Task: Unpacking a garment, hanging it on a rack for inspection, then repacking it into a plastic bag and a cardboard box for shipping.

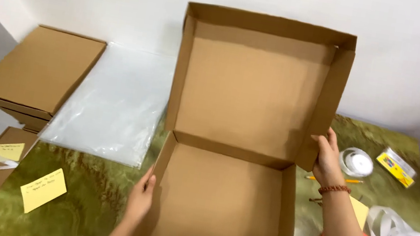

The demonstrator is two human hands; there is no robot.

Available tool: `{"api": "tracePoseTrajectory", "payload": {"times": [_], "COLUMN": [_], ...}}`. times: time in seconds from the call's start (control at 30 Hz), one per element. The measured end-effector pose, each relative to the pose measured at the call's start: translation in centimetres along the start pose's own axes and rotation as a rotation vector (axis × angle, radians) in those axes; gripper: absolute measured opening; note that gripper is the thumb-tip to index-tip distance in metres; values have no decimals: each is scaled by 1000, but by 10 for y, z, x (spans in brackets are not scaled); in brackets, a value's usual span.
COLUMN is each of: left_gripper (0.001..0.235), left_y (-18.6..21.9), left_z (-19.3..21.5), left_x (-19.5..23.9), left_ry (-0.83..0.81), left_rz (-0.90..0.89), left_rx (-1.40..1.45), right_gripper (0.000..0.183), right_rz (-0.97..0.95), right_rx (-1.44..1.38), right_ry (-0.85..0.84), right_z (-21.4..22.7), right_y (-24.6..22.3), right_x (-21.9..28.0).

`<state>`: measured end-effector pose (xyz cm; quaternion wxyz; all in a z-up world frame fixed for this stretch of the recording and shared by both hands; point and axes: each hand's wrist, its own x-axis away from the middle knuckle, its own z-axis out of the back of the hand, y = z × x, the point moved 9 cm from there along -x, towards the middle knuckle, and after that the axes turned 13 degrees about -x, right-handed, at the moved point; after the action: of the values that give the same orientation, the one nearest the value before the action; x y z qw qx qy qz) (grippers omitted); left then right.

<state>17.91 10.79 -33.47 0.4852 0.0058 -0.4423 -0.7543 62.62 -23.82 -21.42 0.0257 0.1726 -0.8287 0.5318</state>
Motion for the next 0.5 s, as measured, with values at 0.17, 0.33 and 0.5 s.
{"api": "tracePoseTrajectory", "payload": {"times": [0.17,0.33,0.5], "left_gripper": [61,60,93], "left_y": [-6,24,92], "left_z": [-14,-4,39], "left_x": [-4,18,51], "left_ry": [83,56,61], "left_rz": [-95,-74,-328], "left_rx": [-24,-61,279], "right_gripper": [53,53,104], "right_rz": [28,23,681], "right_rx": [-84,-23,566], "right_ry": [-77,13,-125], "right_z": [-24,-21,-10], "right_y": [-22,-29,-89], "right_x": [55,89,123]}}
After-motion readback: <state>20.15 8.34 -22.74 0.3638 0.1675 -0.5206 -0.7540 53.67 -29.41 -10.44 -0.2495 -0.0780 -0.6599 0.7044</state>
